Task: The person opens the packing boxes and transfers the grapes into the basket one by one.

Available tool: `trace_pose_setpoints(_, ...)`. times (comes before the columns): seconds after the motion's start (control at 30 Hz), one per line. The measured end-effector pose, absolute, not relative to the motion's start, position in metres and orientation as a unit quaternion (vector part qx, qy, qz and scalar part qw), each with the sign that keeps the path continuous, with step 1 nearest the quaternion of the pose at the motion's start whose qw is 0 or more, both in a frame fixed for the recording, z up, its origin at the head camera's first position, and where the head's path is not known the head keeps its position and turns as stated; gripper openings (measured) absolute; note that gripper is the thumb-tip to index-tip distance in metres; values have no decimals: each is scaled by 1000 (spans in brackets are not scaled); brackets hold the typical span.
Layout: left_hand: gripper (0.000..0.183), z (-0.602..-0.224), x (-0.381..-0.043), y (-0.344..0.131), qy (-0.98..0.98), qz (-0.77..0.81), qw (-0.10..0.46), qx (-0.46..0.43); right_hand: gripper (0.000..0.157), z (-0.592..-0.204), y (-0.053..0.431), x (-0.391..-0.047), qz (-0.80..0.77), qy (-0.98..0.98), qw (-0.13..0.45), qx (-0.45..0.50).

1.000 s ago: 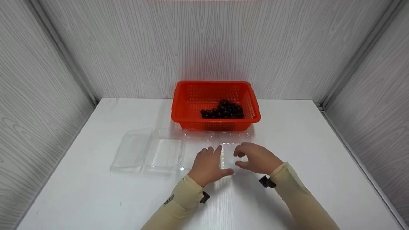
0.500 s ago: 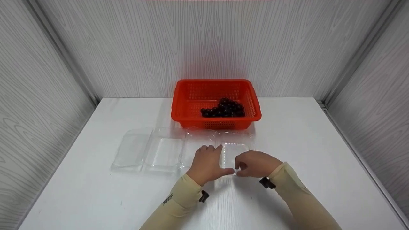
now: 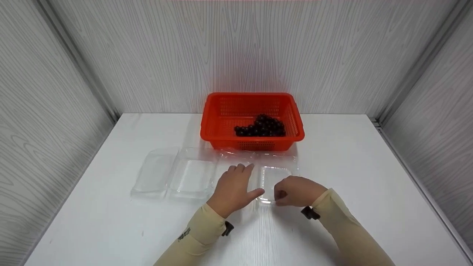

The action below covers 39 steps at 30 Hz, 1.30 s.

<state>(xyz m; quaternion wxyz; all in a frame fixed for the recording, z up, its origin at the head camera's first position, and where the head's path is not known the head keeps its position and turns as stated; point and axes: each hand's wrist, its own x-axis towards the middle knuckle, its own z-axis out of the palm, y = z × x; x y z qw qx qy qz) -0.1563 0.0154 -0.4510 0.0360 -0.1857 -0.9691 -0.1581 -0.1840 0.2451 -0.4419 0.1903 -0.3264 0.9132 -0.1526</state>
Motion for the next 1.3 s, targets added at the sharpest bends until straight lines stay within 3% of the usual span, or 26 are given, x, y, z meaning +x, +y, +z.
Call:
trace_pose_setpoints(0.23,74,-433,-143,-11,-962,-180,76,-190,11,-436,254,-185,-150,915,200,-316)
trace_pose_setpoints(0.47,74,-423,-140,-45,-970,-201,14,-135,11,-432,266,-189,-144,922,226,-280)
trace_pose_setpoints(0.7,78,-424,-140,-85,-979,-189,-20,-78,9,-429,274,-192,-130,929,217,-269)
trace_pose_setpoints(0.93,52,-434,-138,-104,-980,-191,-21,-48,14,-433,270,-194,-153,927,201,-277)
trace_pose_setpoints(1.07,34,-439,-139,-104,-977,-207,-25,-50,8,-436,264,-193,-164,919,184,-307)
trace_pose_setpoints(1.3,33,-446,-144,-95,-977,-200,-25,-73,11,-433,262,-189,-172,914,190,-314)
